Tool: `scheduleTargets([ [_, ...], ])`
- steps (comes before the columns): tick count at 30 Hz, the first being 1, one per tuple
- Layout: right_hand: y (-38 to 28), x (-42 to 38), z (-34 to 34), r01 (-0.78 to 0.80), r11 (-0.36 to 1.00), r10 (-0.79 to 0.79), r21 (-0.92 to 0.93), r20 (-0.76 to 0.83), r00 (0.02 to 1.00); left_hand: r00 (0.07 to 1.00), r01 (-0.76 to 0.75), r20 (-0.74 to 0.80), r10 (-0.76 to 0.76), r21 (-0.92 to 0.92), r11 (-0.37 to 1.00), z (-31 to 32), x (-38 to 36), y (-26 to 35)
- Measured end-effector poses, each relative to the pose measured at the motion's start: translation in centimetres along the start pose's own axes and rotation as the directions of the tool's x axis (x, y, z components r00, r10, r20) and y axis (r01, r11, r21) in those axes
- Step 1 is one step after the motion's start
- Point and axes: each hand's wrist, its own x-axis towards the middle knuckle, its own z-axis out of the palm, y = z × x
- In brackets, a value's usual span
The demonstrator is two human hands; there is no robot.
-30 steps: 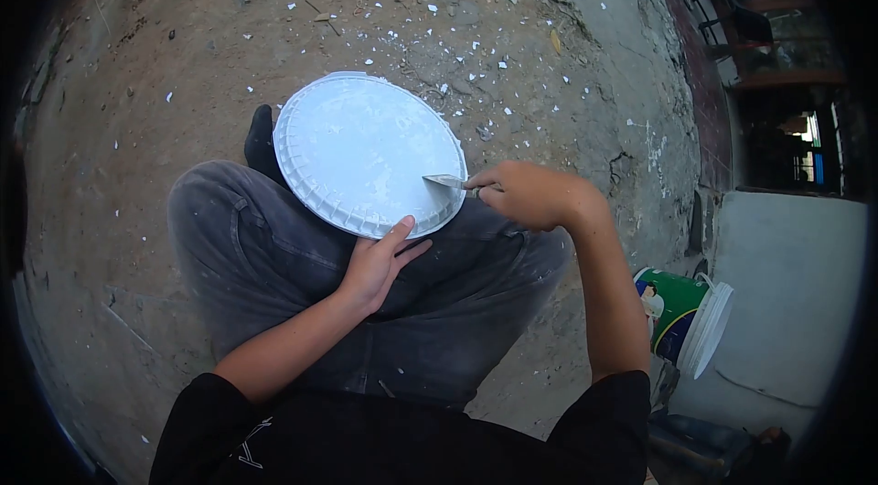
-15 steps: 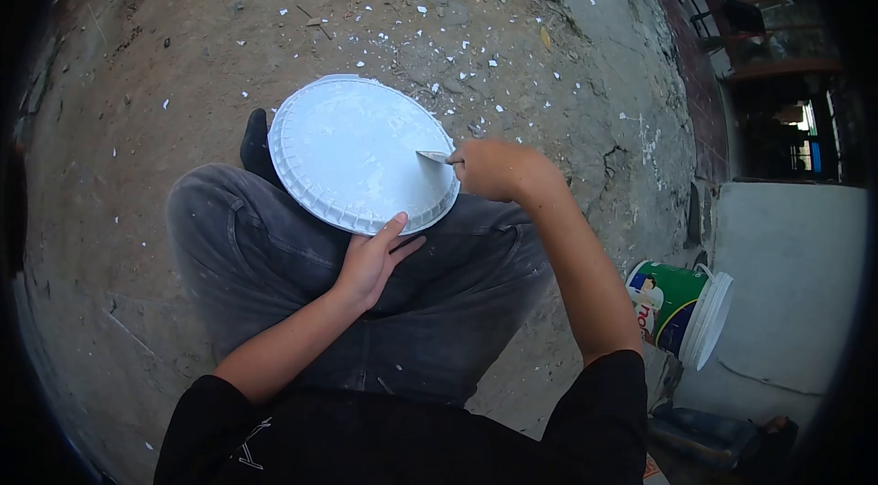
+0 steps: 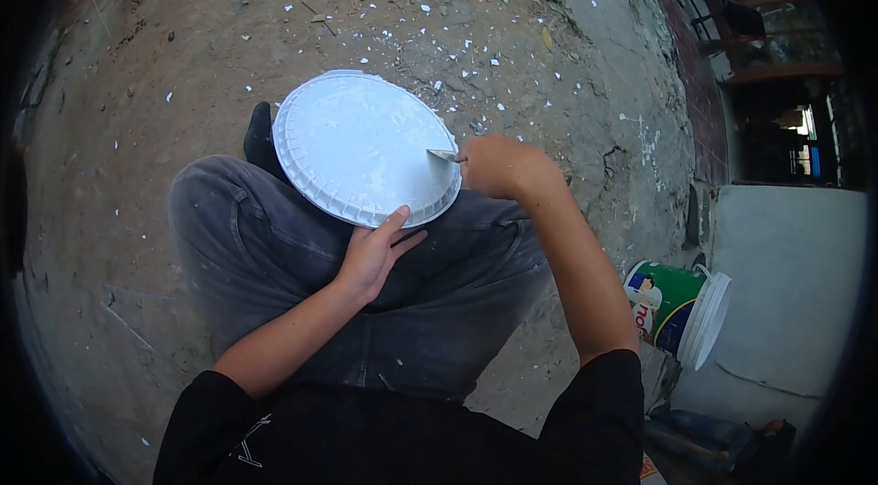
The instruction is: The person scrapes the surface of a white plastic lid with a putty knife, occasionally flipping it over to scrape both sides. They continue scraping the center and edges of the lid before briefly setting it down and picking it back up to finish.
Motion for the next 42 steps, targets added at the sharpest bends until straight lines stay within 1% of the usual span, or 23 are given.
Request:
scheduleTargets([
  [2, 0.6, -1.4, 0.0, 0.082, 0.996, -0.083, -0.031, -0.032, 0.996, 1.0, 0.005, -0.009, -0.005, 0.007, 1.0, -0.3, 0.3, -0.4],
  [6, 0.4, -1.4, 0.3, 0.065, 0.998, -0.065, -0.006, -0.022, 0.998, 1.0, 0.008, 0.002, -0.008, 0.005, 1.0, 0.1, 0.0, 0.0],
  [8, 1.3, 0.7, 1.2, 0.059, 0.992, -0.055, 0.108, -0.044, 0.998, 1.0, 0.006, -0.007, -0.006, -0.008, 1.0, 0.1, 0.0, 0.0],
  [11, 1.7, 1.8, 1.9, 0.031, 0.986, -0.018, 0.162, -0.083, 0.996, 1.0, 0.002, -0.005, -0.002, -0.009, 1.0, -0.2, 0.2, -0.2],
  [15, 0.8, -0.9, 0.5, 0.083, 0.993, -0.078, 0.087, -0.064, 0.995, 1.0, 0.015, 0.017, -0.015, -0.004, 1.0, -0.4, 0.3, -0.2],
  [17, 1.0, -1.8, 0.1, 0.056, 0.996, -0.056, 0.074, 0.005, 0.998, 1.0, 0.008, -0.004, -0.008, 0.019, 1.0, -0.2, 0.1, -0.1],
  [18, 1.2, -1.4, 0.5, 0.051, 0.996, -0.052, 0.075, 0.007, 0.999, 1.0, 0.012, -0.002, -0.011, 0.018, 1.0, -0.1, 0.0, -0.1],
  [20, 1.8, -0.1, 1.4, 0.079, 0.99, -0.069, 0.113, -0.094, 0.993, 1.0, 0.007, 0.002, -0.007, 0.003, 1.0, -0.1, 0.1, -0.1],
  [21, 1.4, -0.3, 0.9, 0.071, 0.991, -0.06, 0.113, -0.097, 0.993, 1.0, 0.01, 0.01, -0.01, 0.004, 1.0, 0.0, 0.1, -0.1],
  [23, 0.0, -0.8, -0.3, -0.049, 0.986, 0.047, 0.159, 0.02, 0.999, 1.0, 0.003, -0.005, -0.003, 0.005, 1.0, -0.1, 0.1, -0.1],
  [24, 0.2, -0.9, 0.1, -0.049, 0.986, 0.046, 0.161, 0.02, 0.999, 1.0, 0.004, -0.006, -0.003, 0.007, 1.0, -0.1, -0.1, -0.1],
  [26, 0.7, -1.3, 1.1, 0.082, 0.992, -0.071, 0.1, -0.107, 0.992, 1.0, 0.009, 0.001, -0.009, 0.01, 1.0, 0.1, -0.1, 0.2],
  [29, 0.6, -2.2, 0.8, 0.115, 0.993, -0.111, 0.041, -0.085, 0.99, 1.0, 0.004, -0.014, -0.004, 0.012, 1.0, -0.1, 0.1, -0.2],
  [30, 0.3, -2.0, 0.9, 0.113, 0.993, -0.109, 0.04, -0.082, 0.991, 1.0, 0.006, -0.013, -0.006, 0.01, 1.0, -0.1, 0.1, -0.2],
  [32, -0.4, -0.9, 1.0, 0.049, 0.994, -0.039, 0.097, -0.105, 0.994, 1.0, 0.009, 0.002, -0.009, 0.008, 1.0, 0.0, 0.1, 0.0],
  [35, 1.0, 2.9, 2.5, 0.038, 0.987, -0.015, 0.154, -0.144, 0.989, 1.0, 0.006, 0.003, -0.006, 0.001, 1.0, -0.1, 0.1, -0.1],
  [38, 1.0, 3.0, 1.9, 0.05, 0.992, -0.038, 0.117, -0.108, 0.993, 1.0, -0.004, -0.003, 0.004, 0.009, 1.0, 0.2, -0.3, 0.2],
  [39, 0.7, 2.1, 1.2, 0.057, 0.992, -0.045, 0.111, -0.108, 0.993, 1.0, -0.011, -0.008, 0.011, 0.006, 1.0, 0.2, -0.2, 0.1],
  [41, -0.7, -0.6, -0.5, 0.108, 0.993, -0.106, 0.056, -0.046, 0.993, 1.0, -0.004, -0.007, 0.004, 0.002, 1.0, 0.0, 0.0, -0.1],
  [42, -1.2, -0.9, -0.7, 0.112, 0.992, -0.11, 0.053, -0.039, 0.993, 1.0, -0.005, -0.014, 0.005, -0.003, 1.0, -0.2, -0.1, -0.1],
])
